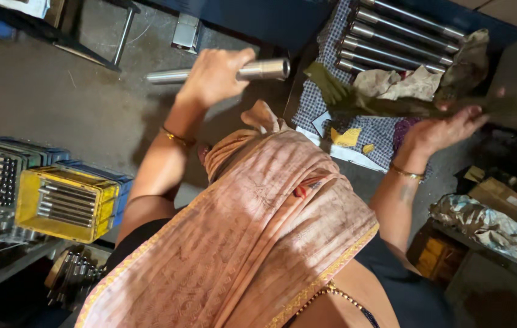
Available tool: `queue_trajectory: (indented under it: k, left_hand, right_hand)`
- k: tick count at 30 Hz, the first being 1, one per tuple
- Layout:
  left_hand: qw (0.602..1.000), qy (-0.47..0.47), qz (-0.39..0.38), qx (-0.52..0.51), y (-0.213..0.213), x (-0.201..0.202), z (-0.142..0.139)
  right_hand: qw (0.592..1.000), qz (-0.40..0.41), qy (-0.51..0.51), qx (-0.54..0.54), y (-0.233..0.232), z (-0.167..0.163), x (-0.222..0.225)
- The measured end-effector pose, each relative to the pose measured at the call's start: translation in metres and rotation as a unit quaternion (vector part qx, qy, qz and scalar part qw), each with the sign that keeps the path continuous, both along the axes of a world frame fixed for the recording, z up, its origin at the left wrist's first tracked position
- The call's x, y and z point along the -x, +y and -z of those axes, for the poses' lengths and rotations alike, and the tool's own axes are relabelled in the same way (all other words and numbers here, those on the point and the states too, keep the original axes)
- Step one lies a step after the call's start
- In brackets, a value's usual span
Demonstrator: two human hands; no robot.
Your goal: The person repeatedly picks up cylindrical metal rods, wipes them with a cloth, and places them into a metal tray. The person also wipes the surface of a machine with the cloth.
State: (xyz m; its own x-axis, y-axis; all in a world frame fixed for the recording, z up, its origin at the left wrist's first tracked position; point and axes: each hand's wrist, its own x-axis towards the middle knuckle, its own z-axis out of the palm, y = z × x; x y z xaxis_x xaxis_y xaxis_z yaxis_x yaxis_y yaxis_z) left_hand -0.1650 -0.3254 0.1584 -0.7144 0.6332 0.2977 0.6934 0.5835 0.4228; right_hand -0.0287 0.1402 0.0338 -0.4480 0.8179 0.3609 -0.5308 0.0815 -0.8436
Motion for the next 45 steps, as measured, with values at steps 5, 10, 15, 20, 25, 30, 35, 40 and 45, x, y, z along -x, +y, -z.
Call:
queue_trajectory:
  k: [5, 10, 15, 20, 25, 30, 35, 40, 45]
  left_hand:
    - [0.992, 0.030, -0.026, 0.120, -0.016, 0.011, -0.040]
    - [0.974, 0.087, -0.031, 0.206, -0.038, 0.016, -0.097]
    - [0.959, 0.193, -0.003, 0.210, -0.050, 0.009, -0.134]
    - [0.953, 0.205, 0.001, 0.225, -0.052, 0.004, -0.148]
    - [0.949, 0.199, 0.002, 0.245, -0.056, 0.004, -0.147]
    - [0.928, 0.236, 0.049, 0.284, -0.032, -0.003, -0.129]
    - [0.927, 0.274, 0.094, 0.239, 0.009, -0.009, -0.124]
    - [0.892, 0.330, 0.140, 0.276, 0.016, -0.010, -0.141]
    - [0.914, 0.282, -0.025, -0.290, 0.017, -0.023, -0.131]
  right_hand:
    - [0.938, -0.227, -0.129, -0.225, -0.073, -0.040, 0.018]
    - [0.845, -0.310, -0.204, -0.385, -0.139, -0.055, 0.032]
    - [0.829, -0.333, -0.195, -0.406, -0.161, -0.075, 0.043]
    - [0.832, -0.336, -0.177, -0.405, -0.163, -0.079, 0.046]
    - [0.809, -0.297, -0.192, -0.470, -0.158, -0.086, 0.042]
    - [0.745, -0.216, -0.156, -0.612, -0.185, -0.116, 0.043]
    - [0.804, -0.323, -0.240, -0.439, -0.214, -0.151, 0.031]
    - [0.851, -0.437, -0.136, -0.258, -0.228, -0.147, 0.032]
    - [0.884, -0.444, -0.102, -0.104, -0.233, -0.131, 0.043]
